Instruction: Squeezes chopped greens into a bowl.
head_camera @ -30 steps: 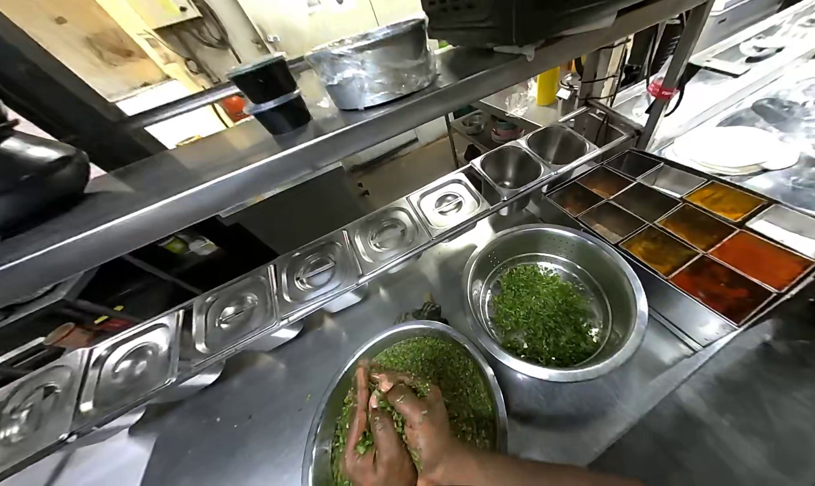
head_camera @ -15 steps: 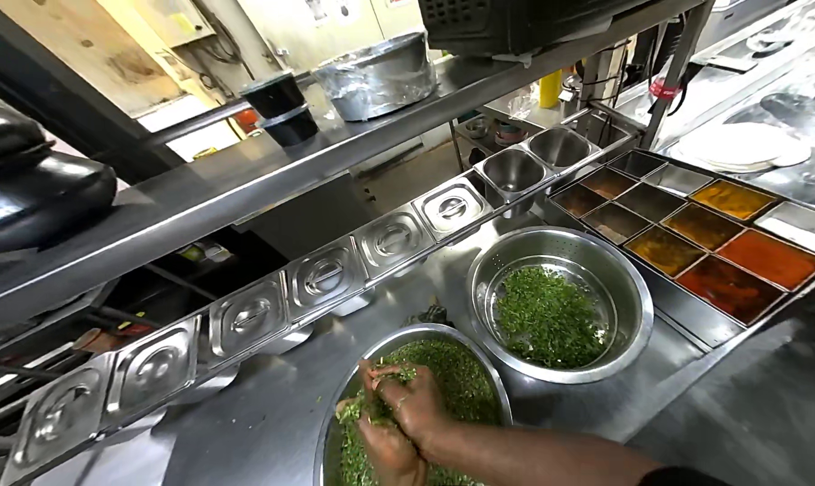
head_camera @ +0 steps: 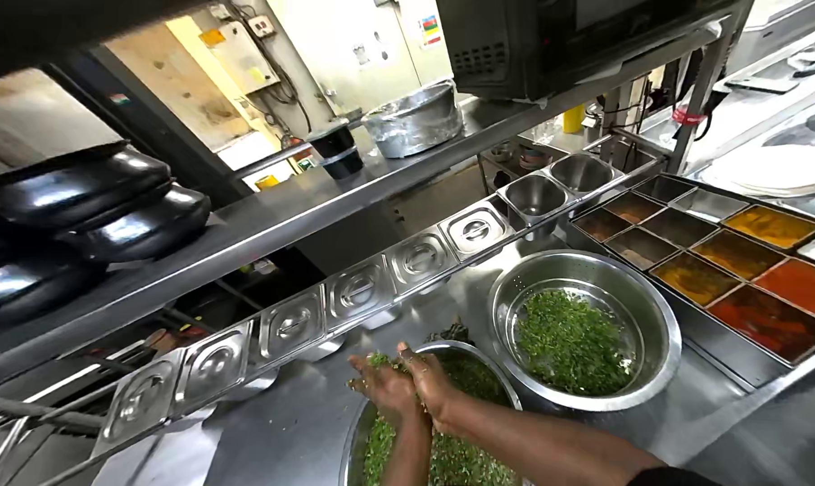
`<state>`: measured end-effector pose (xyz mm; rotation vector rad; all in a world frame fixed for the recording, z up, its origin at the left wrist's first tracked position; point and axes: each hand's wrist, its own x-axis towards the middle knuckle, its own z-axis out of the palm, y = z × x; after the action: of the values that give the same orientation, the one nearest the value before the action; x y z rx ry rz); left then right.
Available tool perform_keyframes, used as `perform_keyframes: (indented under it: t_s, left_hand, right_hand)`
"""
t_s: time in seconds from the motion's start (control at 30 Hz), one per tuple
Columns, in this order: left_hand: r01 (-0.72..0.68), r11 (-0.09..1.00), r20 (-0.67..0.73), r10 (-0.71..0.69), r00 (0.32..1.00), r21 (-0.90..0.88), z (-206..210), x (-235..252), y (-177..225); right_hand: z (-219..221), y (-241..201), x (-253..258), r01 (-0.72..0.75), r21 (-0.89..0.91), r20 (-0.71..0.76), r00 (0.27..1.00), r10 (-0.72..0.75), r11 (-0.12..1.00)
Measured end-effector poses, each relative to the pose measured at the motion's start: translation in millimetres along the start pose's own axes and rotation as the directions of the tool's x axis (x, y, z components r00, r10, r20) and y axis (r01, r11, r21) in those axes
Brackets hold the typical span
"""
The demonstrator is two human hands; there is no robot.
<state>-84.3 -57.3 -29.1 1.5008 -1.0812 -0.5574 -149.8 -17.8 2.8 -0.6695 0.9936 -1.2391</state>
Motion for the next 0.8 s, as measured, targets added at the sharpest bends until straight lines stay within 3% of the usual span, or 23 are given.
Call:
perform_keyframes:
  t_s: [0.2,0.27,0.3,0.33,0.37,0.4,0.43,0.5,0.57,0.73,0.8]
  left_hand:
    - [-0.043,0.999,-0.024,0.042,0.999,-0.026,-1,-3,9]
    - [-0.230,0.973,-0.116,0.229,0.966,0.009,5,-7,3]
    - [-0.354,0.933,-0.281,0.357,0.891,0.062,14,-7,5]
    - [0.004,0.999,-0.011,-0.005,1.000,-0.038,-15,-23,65]
    - [0.219,0.974,0.078,-0.215,0.974,-0.052,-28,-30,106]
    - [0.289,0.957,0.100,-0.285,0.953,-0.028,-32,-33,126]
    - [0.280,0.959,0.110,-0.274,0.955,-0.036,-33,-35,129]
    - [0.216,0.964,0.169,-0.190,0.967,-0.153,-36,-29,97]
    - [0.165,0.943,0.289,-0.079,0.954,-0.288,-38,-9,53]
    - [0.377,0.851,0.433,-0.203,0.878,-0.366,-56,2,42]
    - [0.383,0.840,0.470,-0.180,0.864,-0.384,-63,2,40]
  right_hand:
    - [-1,3,18,0.024,0.006,0.018,1.000,-0.024,1.000]
    - [0,3,19,0.049,0.015,0.031,0.998,-0.049,0.999]
    - [1,4,20,0.077,0.018,0.043,0.996,-0.077,0.997]
    - [3,5,20,0.109,0.034,0.063,0.992,-0.111,0.993]
    - [6,6,21,0.152,0.063,0.073,0.985,-0.156,0.986]
    - [11,4,20,0.190,0.093,0.067,0.978,-0.196,0.977]
    - [16,-1,17,0.195,0.112,0.044,0.979,-0.201,0.974]
    - [31,-19,-2,0.109,0.046,-0.073,0.992,-0.105,0.993]
    - [31,-12,-4,0.218,-0.014,-0.066,0.974,-0.219,0.976]
    - [46,15,-5,0.324,-0.058,-0.128,0.936,-0.328,0.944]
    - [48,16,-10,0.327,-0.101,-0.124,0.933,-0.338,0.940]
